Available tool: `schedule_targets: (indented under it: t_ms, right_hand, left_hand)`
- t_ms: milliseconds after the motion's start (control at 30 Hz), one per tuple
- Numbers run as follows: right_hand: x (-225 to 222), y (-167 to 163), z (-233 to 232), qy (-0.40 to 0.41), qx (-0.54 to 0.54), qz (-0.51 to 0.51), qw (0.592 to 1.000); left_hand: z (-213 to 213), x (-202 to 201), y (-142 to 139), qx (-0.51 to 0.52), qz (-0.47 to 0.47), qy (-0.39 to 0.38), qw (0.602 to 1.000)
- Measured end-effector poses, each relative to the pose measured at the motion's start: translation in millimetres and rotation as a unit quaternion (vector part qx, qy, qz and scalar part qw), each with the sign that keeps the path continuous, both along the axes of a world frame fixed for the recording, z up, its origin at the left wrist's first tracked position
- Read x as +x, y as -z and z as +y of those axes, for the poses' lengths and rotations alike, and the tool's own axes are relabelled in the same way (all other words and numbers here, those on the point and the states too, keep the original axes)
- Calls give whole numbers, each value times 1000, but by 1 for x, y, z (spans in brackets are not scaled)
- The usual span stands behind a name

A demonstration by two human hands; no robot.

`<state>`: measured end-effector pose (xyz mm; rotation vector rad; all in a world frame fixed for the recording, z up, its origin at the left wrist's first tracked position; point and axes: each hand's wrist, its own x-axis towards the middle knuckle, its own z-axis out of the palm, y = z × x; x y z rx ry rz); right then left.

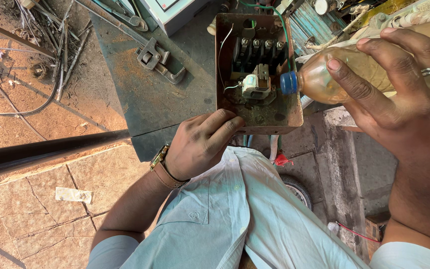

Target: The person pours a liquid from a plastic bottle onto electrical components inside a metal box and scrubs them with a green brush. The person repeats the process of pouring liquid and scrubbing multiple times on different parts of the components.

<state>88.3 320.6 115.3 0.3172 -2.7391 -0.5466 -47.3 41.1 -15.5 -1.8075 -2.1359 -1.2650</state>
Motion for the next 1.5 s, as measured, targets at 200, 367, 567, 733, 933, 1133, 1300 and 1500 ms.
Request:
schedule_targets:
  t_ms: [200,367,567,733,933,1133,1300,1500]
  right_hand:
    - [-3,2,-3,-10,22,0,1000]
    - [-6,6,-2,-25,65,9,998]
    - [-5,17,0,-43,22,18,999]
    - [-6,23,0,-45,32,16,998]
    - [-10,19,-2,-43,31,16,998]
    - [-13,11,9,-40,10,26,999]
    - [-13,10,17,-35,-9,24,999]
    - [-16,7,20,-36,26,12,999]
  left_hand:
    - [2,6,5,-16,13,2,1000]
    - [1,8,3,-10,10,13,1000]
    - [-2,10,1,-21,6,16,1000]
    - [-2,11,5,-12,12,14,1000]
    - [-5,12,5,-11,17,18,1000]
    - [-7,14,1,-15,11,33,999]
    - [-6,18,-3,-13,11,38,999]
    - [-5,19,-3,-19,8,47,999]
